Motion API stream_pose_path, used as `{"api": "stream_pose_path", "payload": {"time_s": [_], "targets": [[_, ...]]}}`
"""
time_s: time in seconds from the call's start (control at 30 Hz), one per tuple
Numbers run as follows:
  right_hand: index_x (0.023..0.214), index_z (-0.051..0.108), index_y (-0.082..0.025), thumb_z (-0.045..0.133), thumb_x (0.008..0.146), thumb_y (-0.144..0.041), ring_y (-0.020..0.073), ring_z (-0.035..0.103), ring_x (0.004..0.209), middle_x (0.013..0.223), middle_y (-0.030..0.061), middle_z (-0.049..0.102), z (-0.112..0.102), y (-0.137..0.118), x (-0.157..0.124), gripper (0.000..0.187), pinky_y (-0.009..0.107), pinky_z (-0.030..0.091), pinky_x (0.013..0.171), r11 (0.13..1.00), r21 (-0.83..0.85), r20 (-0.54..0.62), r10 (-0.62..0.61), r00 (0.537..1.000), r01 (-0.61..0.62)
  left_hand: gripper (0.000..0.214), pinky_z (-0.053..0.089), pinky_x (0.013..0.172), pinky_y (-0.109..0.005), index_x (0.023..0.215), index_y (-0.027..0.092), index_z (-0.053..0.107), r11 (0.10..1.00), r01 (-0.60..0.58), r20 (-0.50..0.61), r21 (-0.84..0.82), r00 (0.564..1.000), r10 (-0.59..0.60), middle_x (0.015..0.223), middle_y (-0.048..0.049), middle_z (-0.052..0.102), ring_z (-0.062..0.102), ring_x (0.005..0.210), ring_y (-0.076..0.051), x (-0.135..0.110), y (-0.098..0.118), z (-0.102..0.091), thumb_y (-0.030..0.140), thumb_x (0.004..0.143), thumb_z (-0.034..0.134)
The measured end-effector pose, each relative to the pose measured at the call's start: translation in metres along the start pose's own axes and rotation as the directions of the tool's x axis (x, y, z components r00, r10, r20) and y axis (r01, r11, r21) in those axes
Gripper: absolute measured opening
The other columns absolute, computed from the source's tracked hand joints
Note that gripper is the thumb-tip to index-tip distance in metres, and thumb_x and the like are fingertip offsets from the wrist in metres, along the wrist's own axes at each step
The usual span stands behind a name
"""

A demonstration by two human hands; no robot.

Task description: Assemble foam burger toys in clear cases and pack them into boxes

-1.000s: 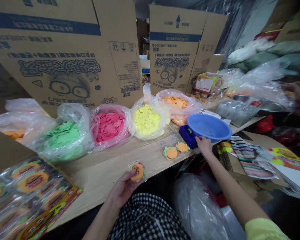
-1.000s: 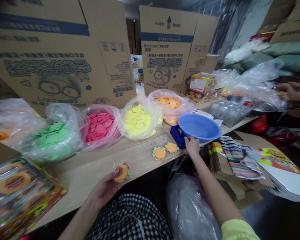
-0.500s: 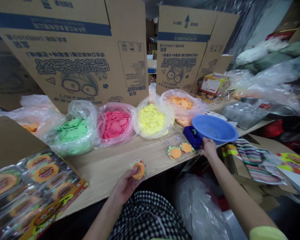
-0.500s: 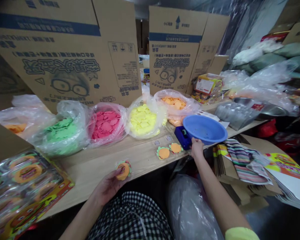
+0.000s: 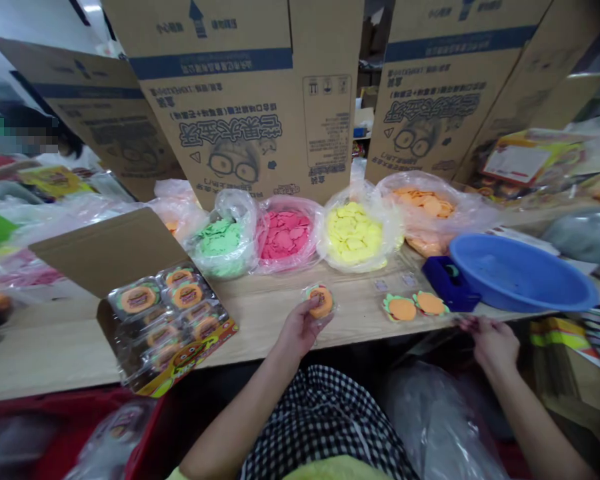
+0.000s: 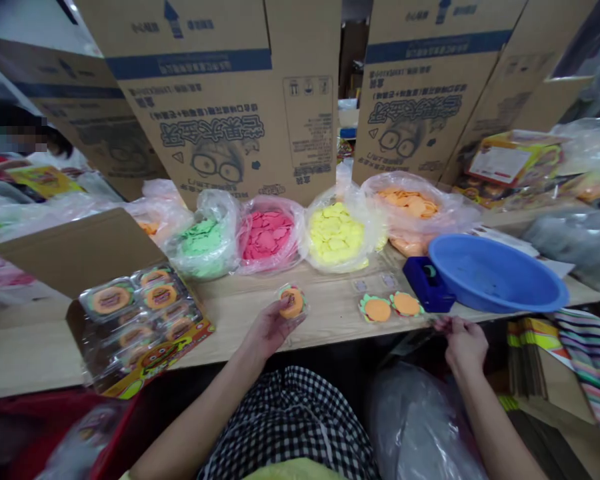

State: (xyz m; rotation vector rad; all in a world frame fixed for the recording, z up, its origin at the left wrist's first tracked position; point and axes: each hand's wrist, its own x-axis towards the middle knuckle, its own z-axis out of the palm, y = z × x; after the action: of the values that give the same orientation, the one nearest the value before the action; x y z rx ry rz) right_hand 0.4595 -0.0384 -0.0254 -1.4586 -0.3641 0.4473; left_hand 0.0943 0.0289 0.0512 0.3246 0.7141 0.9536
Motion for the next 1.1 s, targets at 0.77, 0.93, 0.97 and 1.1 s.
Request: {"api": "stream_pose_path", "payload": {"time_s": [0.77,0.93,0.97,1.1], "targets": [[0.097,0.033,-0.026,0.058,0.077,-0.036,0.0096,0.045,0.042,0.055,-0.0084,0.051,0.154,-0.065,-0.213,0.034,0.019,0.032,0.039,0.987,0.142,0.758,-0.058,0.65,-0.078,0.02,0.043,0.053,-0.024,0.091,0.015,0.059,0.98,-0.162,0.045,-0.112,0.985,0.168,0.079,-0.0031,0.064,0.055,0.058,-0.012,-0.023,-0.003,0.032,0.026,0.076,0.054],[0.105,0.031,-0.025,0.059,0.075,-0.04,0.0108,0.047,0.047,0.068,-0.0047,0.054,0.154,-0.053,-0.209,0.043,0.019,0.029,0.038,0.997,0.067,0.76,-0.027,0.649,-0.038,0.014,0.048,0.071,-0.027,0.088,0.016,0.06,0.95,-0.179,-0.001,-0.256,0.983,0.185,0.085,-0.0036,0.066,0.061,0.075,-0.014,-0.025,0.003,0.025,0.022,0.077,0.055],[0.104,0.032,-0.025,0.059,0.075,-0.041,0.0111,0.048,0.05,0.072,-0.0038,0.053,0.152,-0.051,-0.209,0.043,0.02,0.031,0.039,0.998,0.064,0.716,-0.051,0.696,0.007,0.014,0.048,0.075,-0.028,0.089,0.016,0.06,0.939,-0.191,-0.024,-0.287,0.981,0.193,0.088,-0.0034,0.066,0.061,0.08,-0.015,-0.024,0.005,0.023,0.02,0.077,0.055],[0.087,0.045,-0.021,0.05,0.081,-0.04,0.013,0.047,0.066,0.075,-0.0019,0.046,0.142,-0.056,-0.215,0.021,0.025,0.039,0.06,0.921,-0.012,0.482,-0.335,0.809,0.388,0.017,0.048,0.079,-0.029,0.091,0.015,0.06,0.912,-0.246,-0.118,-0.328,0.969,0.218,0.09,-0.0041,0.066,0.061,0.085,-0.015,-0.024,0.012,0.018,0.018,0.074,0.059]]}}
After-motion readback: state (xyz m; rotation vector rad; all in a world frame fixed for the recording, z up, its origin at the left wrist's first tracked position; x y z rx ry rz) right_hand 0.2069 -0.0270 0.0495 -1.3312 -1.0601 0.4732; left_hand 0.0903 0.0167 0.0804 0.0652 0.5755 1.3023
